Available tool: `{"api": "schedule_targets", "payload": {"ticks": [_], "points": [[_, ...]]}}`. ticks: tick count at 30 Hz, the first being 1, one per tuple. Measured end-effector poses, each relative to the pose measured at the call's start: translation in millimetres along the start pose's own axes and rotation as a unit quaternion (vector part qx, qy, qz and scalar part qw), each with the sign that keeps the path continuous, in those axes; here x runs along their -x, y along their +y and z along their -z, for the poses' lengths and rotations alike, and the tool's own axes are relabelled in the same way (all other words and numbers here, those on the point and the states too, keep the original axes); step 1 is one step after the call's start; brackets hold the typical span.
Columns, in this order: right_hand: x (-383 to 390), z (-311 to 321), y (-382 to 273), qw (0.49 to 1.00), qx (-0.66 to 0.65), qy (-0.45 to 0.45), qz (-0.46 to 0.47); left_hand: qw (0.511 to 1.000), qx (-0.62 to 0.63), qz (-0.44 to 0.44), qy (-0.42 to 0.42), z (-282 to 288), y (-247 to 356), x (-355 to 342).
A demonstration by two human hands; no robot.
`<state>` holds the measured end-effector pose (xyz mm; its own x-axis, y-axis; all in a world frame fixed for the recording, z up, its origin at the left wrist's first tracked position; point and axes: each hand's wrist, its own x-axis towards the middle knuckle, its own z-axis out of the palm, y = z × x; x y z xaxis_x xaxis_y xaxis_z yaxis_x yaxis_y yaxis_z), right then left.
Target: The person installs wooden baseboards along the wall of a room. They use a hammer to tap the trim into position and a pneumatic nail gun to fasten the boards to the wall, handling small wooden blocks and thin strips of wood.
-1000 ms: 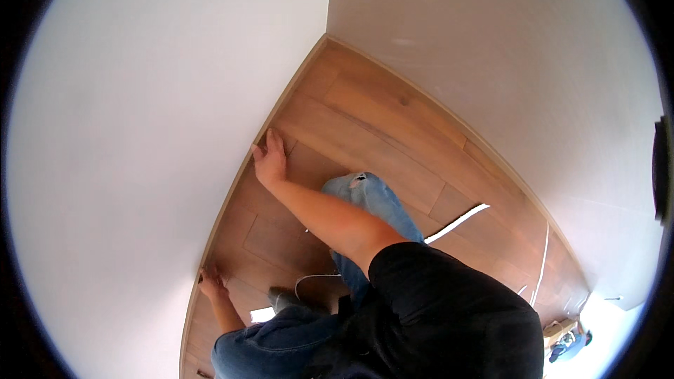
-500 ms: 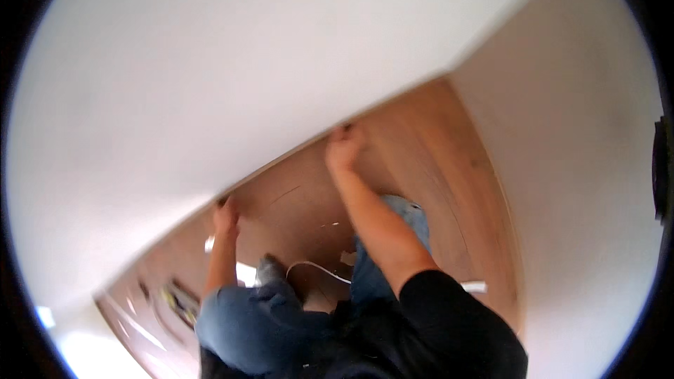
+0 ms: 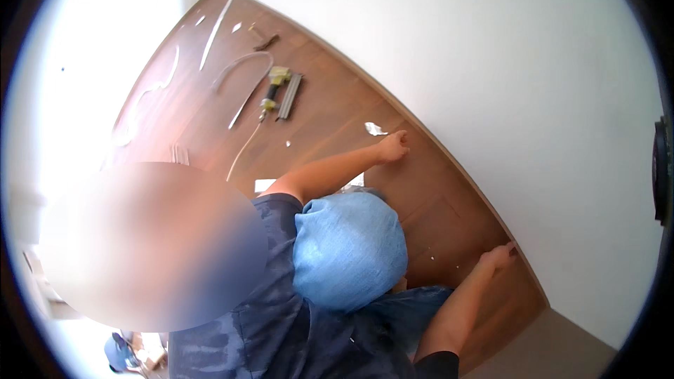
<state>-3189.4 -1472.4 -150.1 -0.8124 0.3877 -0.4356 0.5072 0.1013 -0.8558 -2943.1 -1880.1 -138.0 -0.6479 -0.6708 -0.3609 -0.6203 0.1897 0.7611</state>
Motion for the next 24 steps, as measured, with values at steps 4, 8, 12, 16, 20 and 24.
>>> {"api": "schedule_targets", "payload": {"ticks": [4, 8, 12, 16, 20, 24], "points": [[-12.0, 12.0, -18.4, 0.999, 0.022, 0.037, 0.017, 0.984, 0.159, 0.076, 0.000, 33.1, -3.6, 16.8], [1.7, -1.8, 14.1, 1.000, -0.004, -0.019, -0.008, 0.989, 0.071, 0.024, 0.130, 124.2, -128.6, 55.8], [-30.4, 18.0, 7.7, 0.996, -0.074, -0.049, 0.031, 0.957, 0.135, 0.122, 0.225, 143.9, -151.4, 43.2], [-34.9, 14.4, 34.4, 0.998, -0.046, -0.048, 0.021, 0.926, 0.027, 0.128, 0.353, 224.8, -197.3, 59.3], [-2.8, 7.8, 50.6, 0.995, 0.009, -0.039, 0.092, 0.904, -0.074, 0.143, 0.396, 274.2, -215.5, 72.3], [4.1, 9.0, 37.2, 0.981, 0.143, -0.021, 0.131, 0.900, -0.212, 0.185, 0.332, 282.2, -187.6, 53.5]]}}
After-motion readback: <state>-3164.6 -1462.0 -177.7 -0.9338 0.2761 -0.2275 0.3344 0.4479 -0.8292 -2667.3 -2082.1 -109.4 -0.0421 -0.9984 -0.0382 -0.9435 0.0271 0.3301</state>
